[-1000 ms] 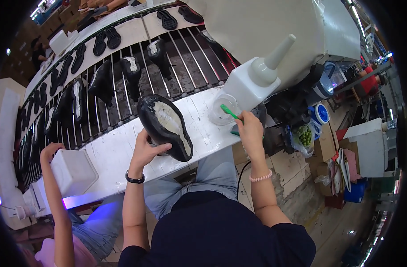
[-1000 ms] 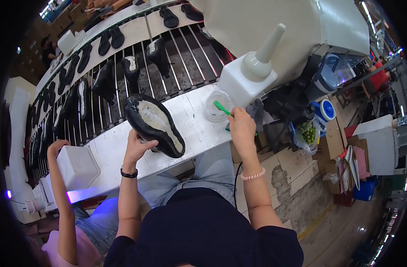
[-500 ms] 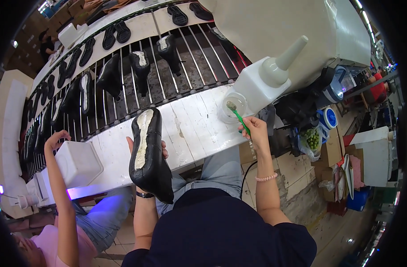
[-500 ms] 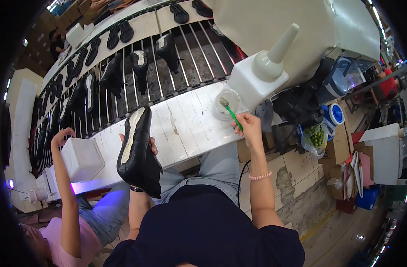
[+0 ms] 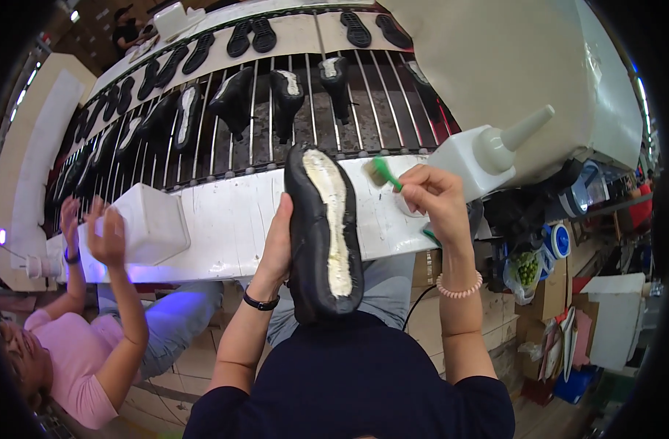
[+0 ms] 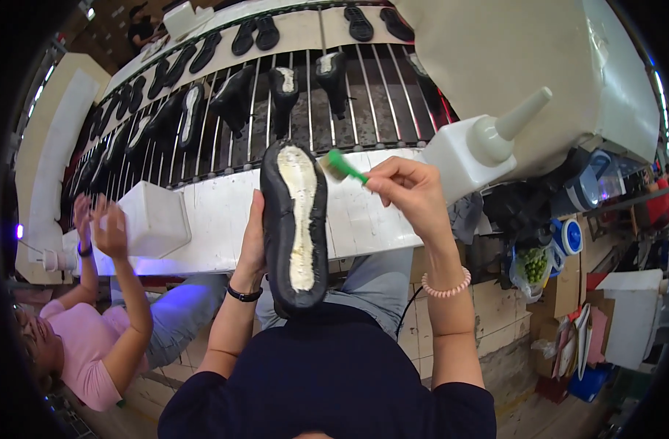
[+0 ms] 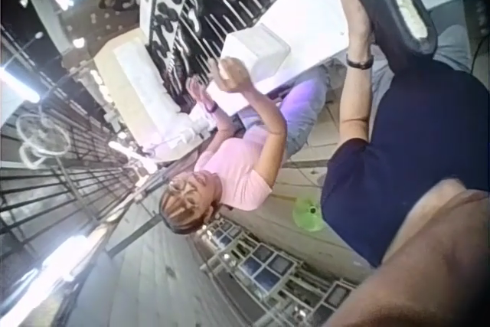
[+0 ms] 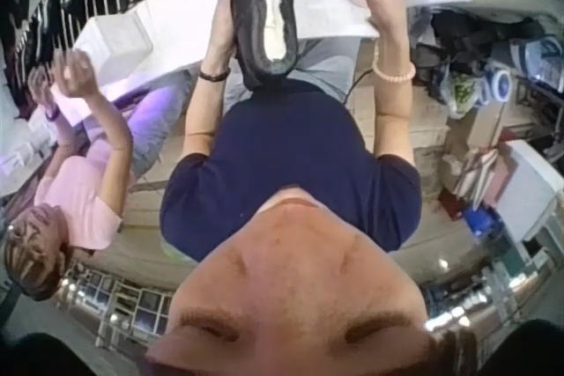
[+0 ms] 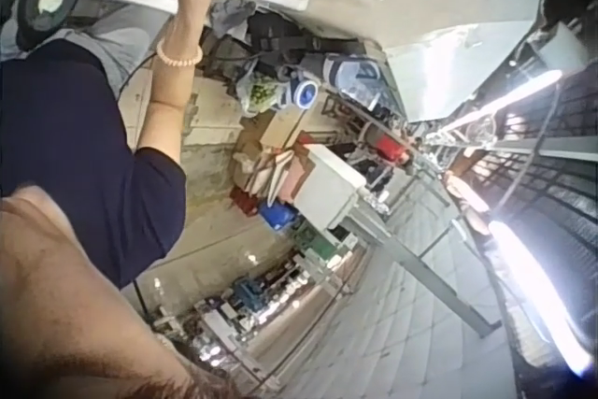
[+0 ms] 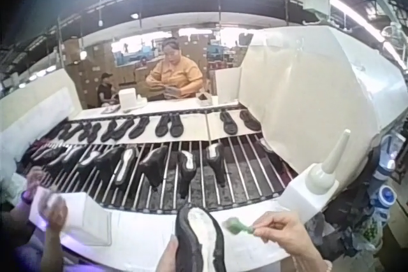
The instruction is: Apply adhesive to the outer perimeter of a shoe sole using a small brush.
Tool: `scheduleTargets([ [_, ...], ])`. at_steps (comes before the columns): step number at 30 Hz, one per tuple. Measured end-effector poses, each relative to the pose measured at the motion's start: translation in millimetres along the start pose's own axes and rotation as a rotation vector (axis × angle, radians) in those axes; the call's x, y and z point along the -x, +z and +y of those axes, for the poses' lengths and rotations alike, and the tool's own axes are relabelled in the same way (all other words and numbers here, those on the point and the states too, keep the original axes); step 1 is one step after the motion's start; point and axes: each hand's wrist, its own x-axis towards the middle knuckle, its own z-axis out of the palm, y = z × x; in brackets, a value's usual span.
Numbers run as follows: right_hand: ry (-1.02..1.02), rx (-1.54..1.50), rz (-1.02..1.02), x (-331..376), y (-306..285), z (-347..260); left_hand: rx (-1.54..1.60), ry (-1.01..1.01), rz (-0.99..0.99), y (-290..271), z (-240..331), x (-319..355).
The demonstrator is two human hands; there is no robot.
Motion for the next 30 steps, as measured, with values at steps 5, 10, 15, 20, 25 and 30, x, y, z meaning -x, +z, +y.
scheduleTargets([
  [5,-0.249,0.472,-0.2,17.4,31.3,-31.4,-0.215,0.131,0.009,9.5,11.7,3.2],
  [10,-0.29,0.572,-0.278,30.3,36.5,-34.1,-0.25,0.194,-0.059,4.9,13.7,-0.2],
  [15,-0.31,0.652,-0.151,24.8,43.0,-36.2,-0.308,0.236,-0.073,8.4,14.2,1.7],
  [20,-0.397,0.647,-0.073,11.1,45.9,-32.5,-0.378,0.327,-0.075,17.6,15.0,5.9],
  [25,-0.475,0.654,-0.056,-0.7,46.8,-29.9,-0.636,0.439,-0.031,21.1,15.5,10.6],
  [30,-0.479,0.635,0.003,-10.4,50.2,-30.8,-0.868,0.475,0.002,19.6,15.0,12.3],
])
